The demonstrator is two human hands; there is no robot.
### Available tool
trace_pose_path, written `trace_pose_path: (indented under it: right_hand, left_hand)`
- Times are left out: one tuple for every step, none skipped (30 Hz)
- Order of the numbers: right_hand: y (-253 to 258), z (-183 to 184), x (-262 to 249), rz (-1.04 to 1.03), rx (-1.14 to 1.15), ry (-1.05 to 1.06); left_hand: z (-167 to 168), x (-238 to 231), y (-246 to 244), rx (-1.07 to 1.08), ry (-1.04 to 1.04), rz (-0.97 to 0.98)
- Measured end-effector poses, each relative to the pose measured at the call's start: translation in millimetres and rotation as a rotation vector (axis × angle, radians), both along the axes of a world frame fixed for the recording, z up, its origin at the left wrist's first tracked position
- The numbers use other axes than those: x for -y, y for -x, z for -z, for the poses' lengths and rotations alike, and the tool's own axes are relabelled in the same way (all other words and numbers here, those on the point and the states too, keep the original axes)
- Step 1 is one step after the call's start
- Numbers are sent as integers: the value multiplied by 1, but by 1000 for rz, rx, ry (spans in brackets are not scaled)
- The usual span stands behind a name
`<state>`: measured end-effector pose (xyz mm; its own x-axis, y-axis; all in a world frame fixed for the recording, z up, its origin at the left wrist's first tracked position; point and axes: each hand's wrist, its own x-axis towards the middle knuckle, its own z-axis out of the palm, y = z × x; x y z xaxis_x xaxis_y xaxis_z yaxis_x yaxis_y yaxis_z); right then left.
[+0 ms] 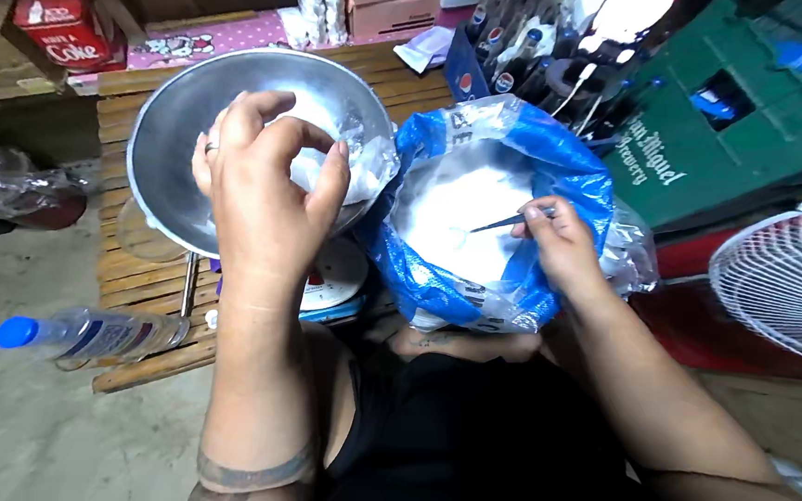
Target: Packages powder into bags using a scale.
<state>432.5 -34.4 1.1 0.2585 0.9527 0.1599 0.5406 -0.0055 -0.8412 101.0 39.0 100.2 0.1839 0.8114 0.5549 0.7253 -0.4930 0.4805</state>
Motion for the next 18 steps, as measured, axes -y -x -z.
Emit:
trace_pose_path:
  right_hand:
    - [-1,1,0,7,-33,-6]
    - [-2,1,0,12,-58,-15]
    - [-3,0,0,19,-75,-27]
    - [-4,-1,0,26,-83,-41]
    - [-4,-2,0,32,-82,-53]
    - [-4,-3,-1,38,-71,-63]
    - [-4,-3,-1,47,-42,-73]
    - [-4,-3,-2,56,8,-81]
    - [-3,-3,-2,60,76,-90]
    - [-2,-4,-1,59,152,-90]
    - [0,-5,0,52,219,-89]
    - [3,-5,0,39,276,-87]
    - [6,-5,1,23,315,-87]
    - [8,-5,1,4,339,-86]
    - [10,-4,2,-13,362,-86]
    - [12,-4,2,-28,374,-84]
    - [13,-5,2,-38,380,-78]
    - [14,-6,2,-47,381,-73]
  left_hand:
    - [0,0,1,11,-11,-9]
    - [0,0,2,20,-18,-16]
    - [0,-1,2,30,-29,-19]
    - [0,-1,2,38,-37,-20]
    - [0,0,3,40,-45,-20]
    - [0,0,4,44,-55,-19]
    - [0,-1,5,47,-62,-19]
    - [0,0,6,52,-67,-20]
    - [0,0,7,53,-76,-24]
    - [0,0,8,55,-81,-29]
    - [0,0,9,55,-81,-34]
    - [0,0,11,54,-74,-37]
    - [-1,0,12,55,-67,-40]
    - [-1,1,12,58,-62,-45]
    - [-1,1,13,62,-58,-50]
    - [-1,1,14,66,-57,-51]
    - [-1,1,14,68,-59,-53]
    - [-1,1,14,71,-57,-57]
